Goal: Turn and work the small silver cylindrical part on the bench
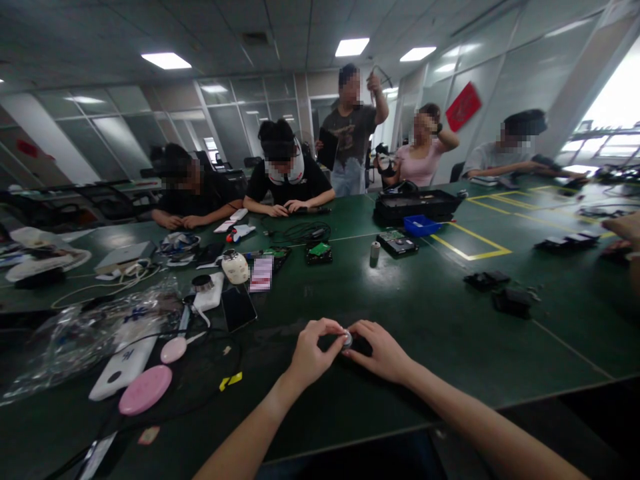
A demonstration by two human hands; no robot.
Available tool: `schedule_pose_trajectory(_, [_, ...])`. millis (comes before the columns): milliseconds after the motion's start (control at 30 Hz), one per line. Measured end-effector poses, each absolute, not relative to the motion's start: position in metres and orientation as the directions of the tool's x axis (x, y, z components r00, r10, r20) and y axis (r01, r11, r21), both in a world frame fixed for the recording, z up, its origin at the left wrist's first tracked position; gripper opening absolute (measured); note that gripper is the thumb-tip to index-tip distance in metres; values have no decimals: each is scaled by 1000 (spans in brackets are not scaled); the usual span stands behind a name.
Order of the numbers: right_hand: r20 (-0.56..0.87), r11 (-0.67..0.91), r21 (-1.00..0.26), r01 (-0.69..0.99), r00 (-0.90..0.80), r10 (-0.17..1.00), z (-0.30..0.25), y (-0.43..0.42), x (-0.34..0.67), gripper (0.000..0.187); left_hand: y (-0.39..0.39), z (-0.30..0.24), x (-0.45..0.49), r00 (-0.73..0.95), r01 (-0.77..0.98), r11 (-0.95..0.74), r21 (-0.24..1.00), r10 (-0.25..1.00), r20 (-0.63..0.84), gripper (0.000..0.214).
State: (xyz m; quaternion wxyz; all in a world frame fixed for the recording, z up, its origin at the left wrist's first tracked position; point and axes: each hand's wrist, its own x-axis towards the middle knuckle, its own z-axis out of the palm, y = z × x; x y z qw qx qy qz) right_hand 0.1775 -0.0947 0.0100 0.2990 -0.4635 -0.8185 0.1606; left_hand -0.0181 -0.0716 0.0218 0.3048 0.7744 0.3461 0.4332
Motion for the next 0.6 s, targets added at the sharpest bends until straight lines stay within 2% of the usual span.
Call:
schedule_pose_trajectory(100, [354,526,-552,648,-389,850,11,-96,177,28,-74,25,-20,424,336,-592,732,789,444,22])
schedule_pose_trajectory(200, [405,555,-563,612,-381,831,15,-98,178,39,-75,27,-22,441,390,-612,688,780,444,57])
schedule_pose_trajectory(267, [441,596,-558,578,-402,803,19,-100,179,47,-73,26,-23,446,431,-614,662,782,435,70])
schedule_pose_trajectory(433, [440,662,-529,531,-496,749,28,-103,180,55,-69,18,-24,436,509,-606,612,794,424,59])
schedule_pose_trajectory(600, [446,641,-544,542,-461,768,24,-100,179,37,-70,16,-21,443,500,-592,632,802,400,60])
